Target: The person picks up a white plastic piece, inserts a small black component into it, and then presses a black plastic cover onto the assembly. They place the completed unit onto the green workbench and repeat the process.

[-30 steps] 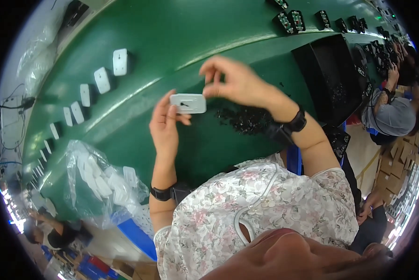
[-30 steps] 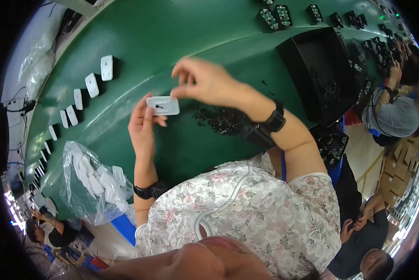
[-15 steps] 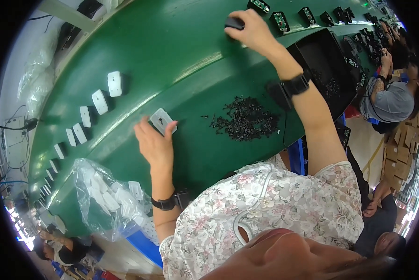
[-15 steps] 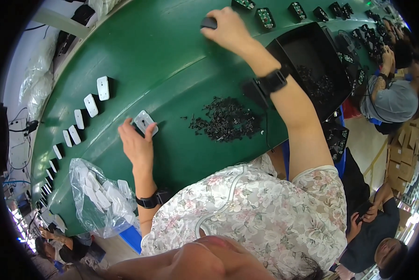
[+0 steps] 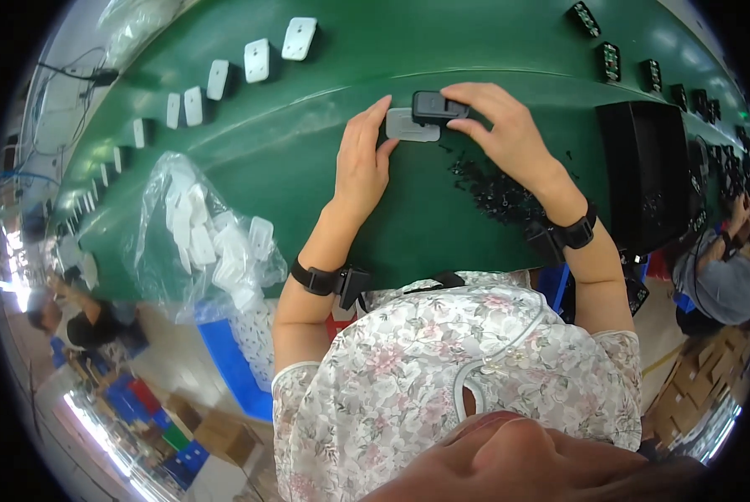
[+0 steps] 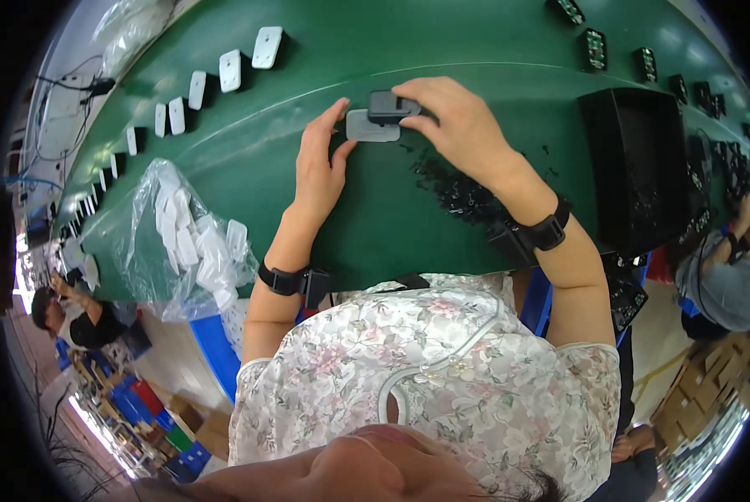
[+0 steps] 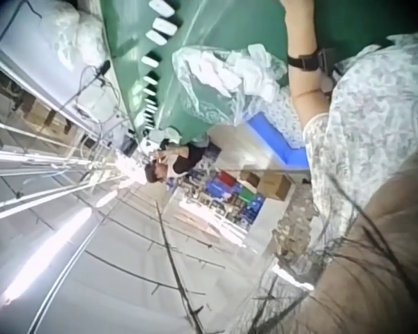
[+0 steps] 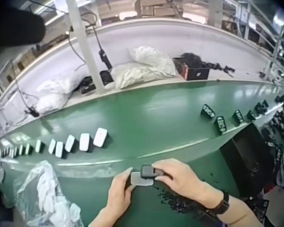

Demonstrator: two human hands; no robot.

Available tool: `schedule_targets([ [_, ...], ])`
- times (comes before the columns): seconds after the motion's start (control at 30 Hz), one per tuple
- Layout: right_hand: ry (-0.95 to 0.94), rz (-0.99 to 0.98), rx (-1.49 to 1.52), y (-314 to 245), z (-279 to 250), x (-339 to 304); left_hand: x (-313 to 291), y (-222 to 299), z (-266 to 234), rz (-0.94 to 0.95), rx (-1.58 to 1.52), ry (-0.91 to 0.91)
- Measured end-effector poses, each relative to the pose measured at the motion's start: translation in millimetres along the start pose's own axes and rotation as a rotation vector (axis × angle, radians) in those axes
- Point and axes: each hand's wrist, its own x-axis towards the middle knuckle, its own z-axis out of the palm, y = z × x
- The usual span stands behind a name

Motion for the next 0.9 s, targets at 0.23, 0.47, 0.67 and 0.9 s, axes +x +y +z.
schedule_targets([
  [0.23, -0.062, -0.055, -0.063, -17, 34, 1, -5, -6, -7, 0.035, -0.048, -0.054],
  [0.47, -0.043, -0.074, -0.226, -29, 37, -5, -5, -2, -11, 0.108, 0.134, -0.115],
  [0.67, 0.004, -0.088, -0.198, -24, 31, -8, -4, 8, -7, 0.128, 0.176, -0.105],
  [0.9, -0.229, 0.212, 0.265, 6, 10, 32, 33, -2, 0, 0.113, 0.138, 0.045],
])
